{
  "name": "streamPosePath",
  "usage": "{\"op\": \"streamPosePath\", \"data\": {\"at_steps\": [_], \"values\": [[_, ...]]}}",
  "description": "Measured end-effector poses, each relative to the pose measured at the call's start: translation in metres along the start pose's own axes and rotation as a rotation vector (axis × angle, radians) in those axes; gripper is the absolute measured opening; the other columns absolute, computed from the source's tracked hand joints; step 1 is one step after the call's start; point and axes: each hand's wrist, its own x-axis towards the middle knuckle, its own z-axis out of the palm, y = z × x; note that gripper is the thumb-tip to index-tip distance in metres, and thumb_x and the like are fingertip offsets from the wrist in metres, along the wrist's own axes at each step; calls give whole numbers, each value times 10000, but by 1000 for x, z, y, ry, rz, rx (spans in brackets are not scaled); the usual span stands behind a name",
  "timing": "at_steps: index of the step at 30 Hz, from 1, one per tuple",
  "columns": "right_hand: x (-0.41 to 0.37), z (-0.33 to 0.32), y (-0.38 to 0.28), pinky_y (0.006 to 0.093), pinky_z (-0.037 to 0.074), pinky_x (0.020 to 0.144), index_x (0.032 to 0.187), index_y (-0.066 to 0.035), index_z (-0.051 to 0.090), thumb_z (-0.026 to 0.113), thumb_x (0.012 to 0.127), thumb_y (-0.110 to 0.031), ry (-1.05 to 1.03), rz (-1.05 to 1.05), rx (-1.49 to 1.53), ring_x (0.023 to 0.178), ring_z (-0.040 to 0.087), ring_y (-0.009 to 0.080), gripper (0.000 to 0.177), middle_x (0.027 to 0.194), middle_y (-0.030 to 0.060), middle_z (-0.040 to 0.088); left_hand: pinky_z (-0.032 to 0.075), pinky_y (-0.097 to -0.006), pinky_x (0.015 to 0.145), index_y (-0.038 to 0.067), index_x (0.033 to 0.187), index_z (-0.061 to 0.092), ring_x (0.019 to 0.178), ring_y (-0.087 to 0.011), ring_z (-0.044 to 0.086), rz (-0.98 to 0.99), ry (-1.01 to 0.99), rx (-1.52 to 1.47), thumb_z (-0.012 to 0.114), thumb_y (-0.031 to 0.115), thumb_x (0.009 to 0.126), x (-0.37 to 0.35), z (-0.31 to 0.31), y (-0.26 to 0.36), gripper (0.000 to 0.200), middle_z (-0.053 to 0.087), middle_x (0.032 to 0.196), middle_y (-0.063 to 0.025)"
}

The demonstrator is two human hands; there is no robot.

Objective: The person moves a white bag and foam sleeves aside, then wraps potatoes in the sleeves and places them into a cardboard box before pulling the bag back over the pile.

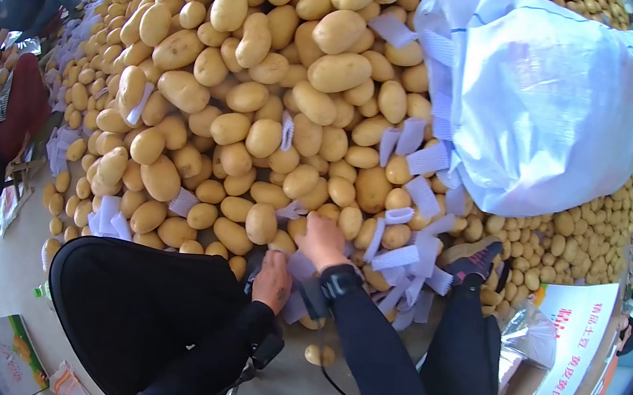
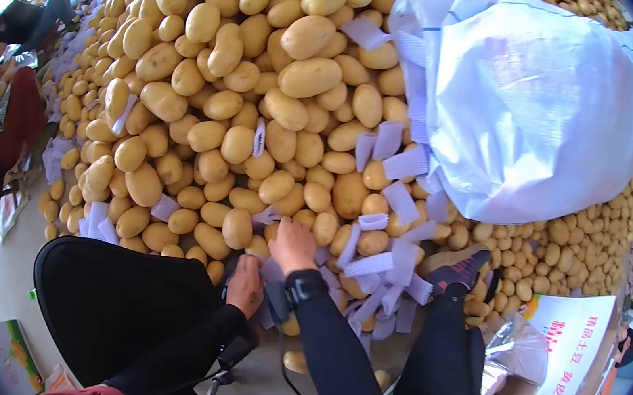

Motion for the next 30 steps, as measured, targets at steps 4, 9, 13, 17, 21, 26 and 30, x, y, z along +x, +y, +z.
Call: {"op": "streamPosePath", "data": {"at_steps": [4, 9, 13, 17, 21, 26, 30], "values": [[-5, 22, -20, 462, 545, 829, 1147, -36, 562, 797, 684, -197, 37, -38, -171, 1075, 592, 387, 544, 1150, 182, 536, 446, -465, 868, 46, 1039, 504, 1010, -396, 527, -414, 255, 36, 821, 189, 719, 4, 1, -26, 472, 522, 1026, -164], [-17, 29, 23, 458, 547, 821, 1164, -42, 556, 777, 681, -175, 140, -127, 152, 1048, 585, 395, 547, 1154, 177, 532, 452, -439, 827, 94, 979, 556, 995, -348, 534, -293, 185, 142, 832, 181, 698, 3, -7, -7, 403, 544, 1006, -129], [-38, 29, 11, 487, 543, 839, 1203, -70, 556, 714, 734, -143, 150, -142, -48, 1083, 563, 415, 500, 1243, 175, 518, 449, -434, 819, 128, 907, 600, 1010, -327, 539, -182, 177, 285, 803, 236, 714, 3, -12, -1, 300, 540, 996, -101], [-27, 52, 17, 467, 556, 821, 1282, -133, 557, 639, 788, -73, 216, -327, -219, 1034, 575, 431, 504, 1347, 135, 499, 476, -454, 750, 125, 822, 608, 888, -331, 595, -52, 137, 306, 784, 224, 739, 0, -9, -7, 218, 563, 920, -84], [-17, 20, 26, 435, 555, 804, 1274, -184, 574, 735, 721, -244, 16, -254, 105, 954, 662, 377, 579, 1319, 137, 576, 522, -416, 638, 88, 950, 569, 754, -291, 663, -230, 161, -150, 641, 75, 845, 0, -3, -6, 128, 641, 970, -121], [-58, 28, 79, 379, 527, 823, 1250, -75, 579, 671, 833, -307, -43, 36, 1640, 949, 650, 245, 486, 1129, 89, 676, 521, -304, 591, 78, 1063, 564, 689, -222, 678, -744, 157, -1228, 650, 160, 929, 0, -17, 14, 179, 685, 926, -60], [-136, -20, 65, 385, 519, 830, 1249, -59, 586, 511, 964, -566, -49, 344, 1973, 919, 641, 229, 586, 1063, 88, 685, 498, -314, 563, 128, 1163, 545, 633, -191, 630, -808, -148, -1671, 597, 255, 994, -21, -56, 75, 218, 688, 939, -69]]}}
